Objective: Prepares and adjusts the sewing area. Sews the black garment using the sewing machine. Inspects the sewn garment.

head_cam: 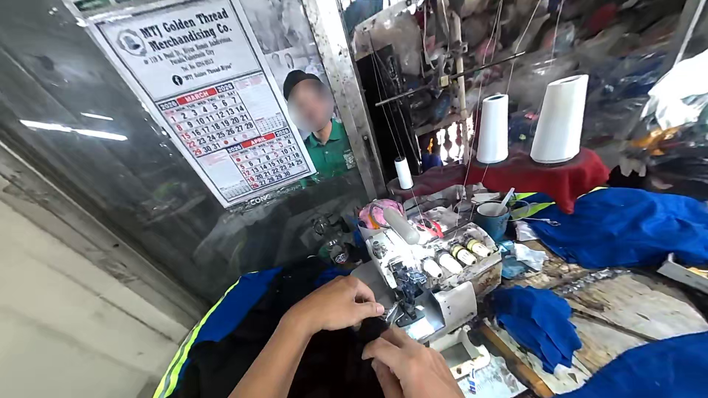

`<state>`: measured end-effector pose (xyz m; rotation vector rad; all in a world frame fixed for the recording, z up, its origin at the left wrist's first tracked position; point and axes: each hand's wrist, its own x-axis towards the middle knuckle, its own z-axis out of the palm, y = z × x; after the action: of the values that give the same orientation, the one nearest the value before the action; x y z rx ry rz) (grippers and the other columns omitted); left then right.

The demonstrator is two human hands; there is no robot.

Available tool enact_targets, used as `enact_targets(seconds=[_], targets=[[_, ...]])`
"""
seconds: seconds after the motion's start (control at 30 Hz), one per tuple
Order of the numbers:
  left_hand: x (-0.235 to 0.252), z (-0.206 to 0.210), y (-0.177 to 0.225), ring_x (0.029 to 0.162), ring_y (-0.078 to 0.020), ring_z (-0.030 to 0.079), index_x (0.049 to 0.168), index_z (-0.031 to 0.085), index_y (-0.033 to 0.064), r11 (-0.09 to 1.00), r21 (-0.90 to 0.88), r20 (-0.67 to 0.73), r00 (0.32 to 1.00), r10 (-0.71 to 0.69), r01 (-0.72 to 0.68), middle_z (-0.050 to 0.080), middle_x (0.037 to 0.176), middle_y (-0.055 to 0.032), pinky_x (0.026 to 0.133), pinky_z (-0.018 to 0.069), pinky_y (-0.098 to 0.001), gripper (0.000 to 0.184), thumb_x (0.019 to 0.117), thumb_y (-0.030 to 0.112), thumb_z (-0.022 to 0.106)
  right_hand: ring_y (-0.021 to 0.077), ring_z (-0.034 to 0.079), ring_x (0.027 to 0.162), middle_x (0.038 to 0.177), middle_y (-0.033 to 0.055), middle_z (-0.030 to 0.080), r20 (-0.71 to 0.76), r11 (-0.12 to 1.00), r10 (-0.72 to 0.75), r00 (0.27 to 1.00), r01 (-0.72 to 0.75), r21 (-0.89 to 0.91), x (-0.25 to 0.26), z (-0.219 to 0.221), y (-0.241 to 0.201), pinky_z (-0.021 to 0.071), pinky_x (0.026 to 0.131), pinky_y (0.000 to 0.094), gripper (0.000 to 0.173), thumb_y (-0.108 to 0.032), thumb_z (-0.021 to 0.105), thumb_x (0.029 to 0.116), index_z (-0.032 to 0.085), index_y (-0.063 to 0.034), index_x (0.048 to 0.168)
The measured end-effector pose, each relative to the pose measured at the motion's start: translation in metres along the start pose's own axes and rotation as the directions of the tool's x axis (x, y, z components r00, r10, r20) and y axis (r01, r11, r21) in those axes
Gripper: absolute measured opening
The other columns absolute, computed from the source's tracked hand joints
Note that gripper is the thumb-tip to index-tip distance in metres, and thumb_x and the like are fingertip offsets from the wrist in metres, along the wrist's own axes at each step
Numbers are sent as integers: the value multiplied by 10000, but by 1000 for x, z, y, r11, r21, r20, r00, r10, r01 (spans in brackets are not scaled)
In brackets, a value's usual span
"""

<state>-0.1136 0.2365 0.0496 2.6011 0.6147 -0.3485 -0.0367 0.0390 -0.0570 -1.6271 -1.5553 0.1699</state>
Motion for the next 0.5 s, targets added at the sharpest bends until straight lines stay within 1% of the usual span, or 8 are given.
enact_targets(seconds=[0.13,0.23,0.3,0.37,0.4,0.43,0.47,0.5], targets=[[10,8,3,653,-65,615,956,759,164,992,-82,0,995,96,-96,670,756,37,642,533,-288,378,1003,503,598,160,695,775,1127,12,682,-12,999,-19,1000,19,27,-2,4,5,578,575,402,229,-246,530,1030,723,-283,1148],[7,19,-4,701,-79,645,991,755,154,977,-138,-114,983,147,-162,703,819,23,687,557,-307,341,997,465,618,148,700,805,1143,-2,687,2,999,-16,1000,16,31,-4,0,7,584,597,401,219,-242,550,1017,727,-278,1141],[-9,26,-7,684,-97,640,1020,740,132,962,-214,-263,959,110,-169,690,822,4,651,559,-298,332,1025,424,583,142,694,789,1137,-1,693,-9,998,-1,1000,1,55,-12,-3,7,583,601,393,207,-239,580,1003,738,-270,1134],[-37,33,6,630,-109,541,1093,711,96,945,-318,-341,939,-36,-79,615,785,-13,583,466,-287,351,1076,368,489,140,690,778,1143,4,700,-15,996,9,1000,-8,90,-21,-4,7,588,614,382,199,-224,605,995,750,-246,1129],[-50,40,9,616,-104,519,1106,704,104,937,-346,-375,923,-90,-49,590,770,-4,569,450,-282,370,1070,397,480,138,692,783,1155,7,701,-10,994,17,1000,-16,108,-26,-4,6,592,625,379,198,-222,612,995,753,-237,1133],[-61,51,5,624,-106,532,1098,702,117,933,-356,-415,903,-113,-47,597,774,-1,576,459,-291,397,1039,462,515,134,693,784,1169,12,698,-4,992,25,1000,-25,125,-30,-4,6,595,632,371,202,-223,618,994,754,-230,1143],[-71,64,-3,631,-104,553,1058,697,122,934,-349,-465,879,-107,-71,611,775,5,581,481,-297,421,1000,520,573,126,692,790,1183,14,691,3,989,34,999,-34,146,-34,-3,5,601,644,359,208,-229,624,995,752,-225,1159],[-79,81,-11,598,-91,538,981,690,138,934,-340,-530,842,-96,-108,593,728,27,540,472,-281,440,960,573,626,118,691,795,1199,17,685,13,983,48,999,-50,175,-39,-2,4,605,659,346,221,-235,629,996,748,-222,1182]])
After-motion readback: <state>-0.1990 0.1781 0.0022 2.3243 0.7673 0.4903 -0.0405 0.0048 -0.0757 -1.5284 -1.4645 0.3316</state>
